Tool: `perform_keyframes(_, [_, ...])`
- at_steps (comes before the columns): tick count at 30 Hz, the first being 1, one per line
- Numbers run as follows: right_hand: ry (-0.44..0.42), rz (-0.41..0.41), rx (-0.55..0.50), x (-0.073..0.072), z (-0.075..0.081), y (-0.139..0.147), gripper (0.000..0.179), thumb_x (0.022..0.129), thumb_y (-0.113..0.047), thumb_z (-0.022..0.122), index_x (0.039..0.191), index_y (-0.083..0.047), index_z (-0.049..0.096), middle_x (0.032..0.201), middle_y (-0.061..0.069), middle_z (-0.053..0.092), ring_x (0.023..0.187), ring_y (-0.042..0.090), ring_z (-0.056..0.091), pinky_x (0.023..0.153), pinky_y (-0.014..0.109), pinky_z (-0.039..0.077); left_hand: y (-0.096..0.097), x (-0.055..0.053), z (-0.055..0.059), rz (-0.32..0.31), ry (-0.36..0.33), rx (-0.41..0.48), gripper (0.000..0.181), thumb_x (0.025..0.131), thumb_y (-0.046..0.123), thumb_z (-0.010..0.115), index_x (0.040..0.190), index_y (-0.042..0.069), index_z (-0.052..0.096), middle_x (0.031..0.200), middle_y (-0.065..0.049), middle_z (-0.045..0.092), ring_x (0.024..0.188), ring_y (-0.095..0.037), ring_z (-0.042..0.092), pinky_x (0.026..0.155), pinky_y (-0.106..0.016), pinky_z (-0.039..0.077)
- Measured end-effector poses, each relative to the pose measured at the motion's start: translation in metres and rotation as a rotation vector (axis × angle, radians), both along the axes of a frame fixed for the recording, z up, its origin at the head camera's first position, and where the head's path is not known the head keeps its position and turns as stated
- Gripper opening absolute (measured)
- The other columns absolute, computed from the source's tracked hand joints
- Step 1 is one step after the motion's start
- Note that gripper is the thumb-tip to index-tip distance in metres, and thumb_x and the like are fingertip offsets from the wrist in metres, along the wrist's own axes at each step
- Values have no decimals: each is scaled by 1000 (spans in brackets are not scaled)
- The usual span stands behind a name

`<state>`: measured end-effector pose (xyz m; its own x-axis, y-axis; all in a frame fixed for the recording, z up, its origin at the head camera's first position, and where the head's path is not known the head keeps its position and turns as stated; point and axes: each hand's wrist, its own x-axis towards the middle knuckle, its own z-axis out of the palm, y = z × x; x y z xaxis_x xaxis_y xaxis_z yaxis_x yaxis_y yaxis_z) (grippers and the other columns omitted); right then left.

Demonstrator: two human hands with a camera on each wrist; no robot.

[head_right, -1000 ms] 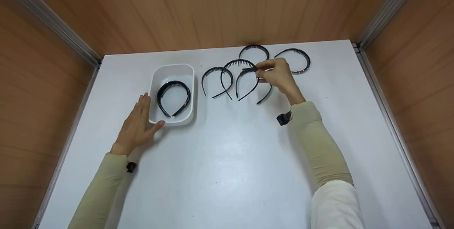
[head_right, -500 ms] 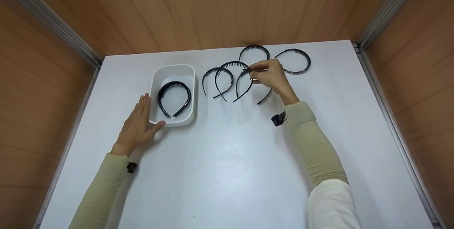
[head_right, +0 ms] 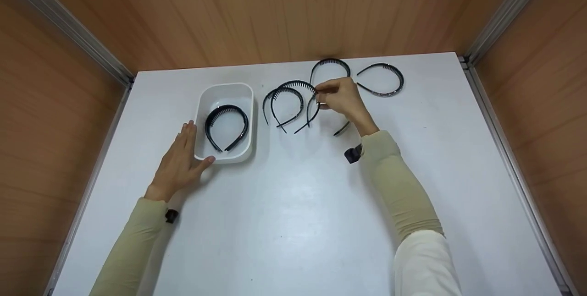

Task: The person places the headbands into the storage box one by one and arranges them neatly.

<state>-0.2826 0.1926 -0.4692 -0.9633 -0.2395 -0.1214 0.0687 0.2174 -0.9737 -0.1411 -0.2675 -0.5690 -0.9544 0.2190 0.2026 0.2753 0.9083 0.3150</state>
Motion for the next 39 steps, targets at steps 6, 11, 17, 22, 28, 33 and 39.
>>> perform_keyframes(6, [4,9,2,0,0,-8,33,96,4,74,128,11,72,115,14,75,93,11,75,83,29,67,-1,-1,-1,-4,-14,-4,111,99,68,61,169,-3,14,178,-21,14,167,-35,11,137,-47,15])
perform_keyframes(11, [5,35,22,0,0,-14,33,97,2,74,129,10,72,121,22,73,96,12,74,84,29,66,0,-1,0,-8,-28,-7,110,100,67,61,169,-4,13,178,-22,12,167,-35,9,137,-46,14])
perform_keyframes(17, [7,38,13,0,1,-18,32,98,0,74,129,8,72,118,20,73,98,16,76,84,29,66,0,-2,1,-6,-35,-14,110,100,68,59,169,-4,12,178,-22,12,167,-34,8,137,-45,12])
perform_keyframes(22, [14,43,5,-1,2,-23,32,97,1,75,129,8,72,109,9,73,100,22,76,85,30,66,0,-1,0,-2,-42,-14,110,101,68,59,169,-4,12,178,-22,12,167,-33,8,137,-44,11])
perform_keyframes(28, [-3,41,17,-2,1,-31,33,98,1,73,131,6,72,115,11,72,98,15,73,85,29,66,-1,-1,0,-4,-42,-8,109,101,67,59,169,-4,12,178,-23,12,167,-34,8,137,-45,11])
perform_keyframes(33, [-14,53,13,-4,3,-40,34,98,0,73,132,7,72,123,17,71,100,16,74,84,28,66,-1,-1,0,-5,-18,-8,111,99,67,61,169,-5,13,178,-23,14,167,-36,10,137,-47,13])
perform_keyframes(39, [-30,61,7,-5,3,-51,34,98,1,74,131,7,72,128,22,70,99,16,74,83,28,66,-1,-1,-2,-5,4,-5,112,99,69,61,168,-5,15,177,-23,15,166,-36,13,136,-49,16])
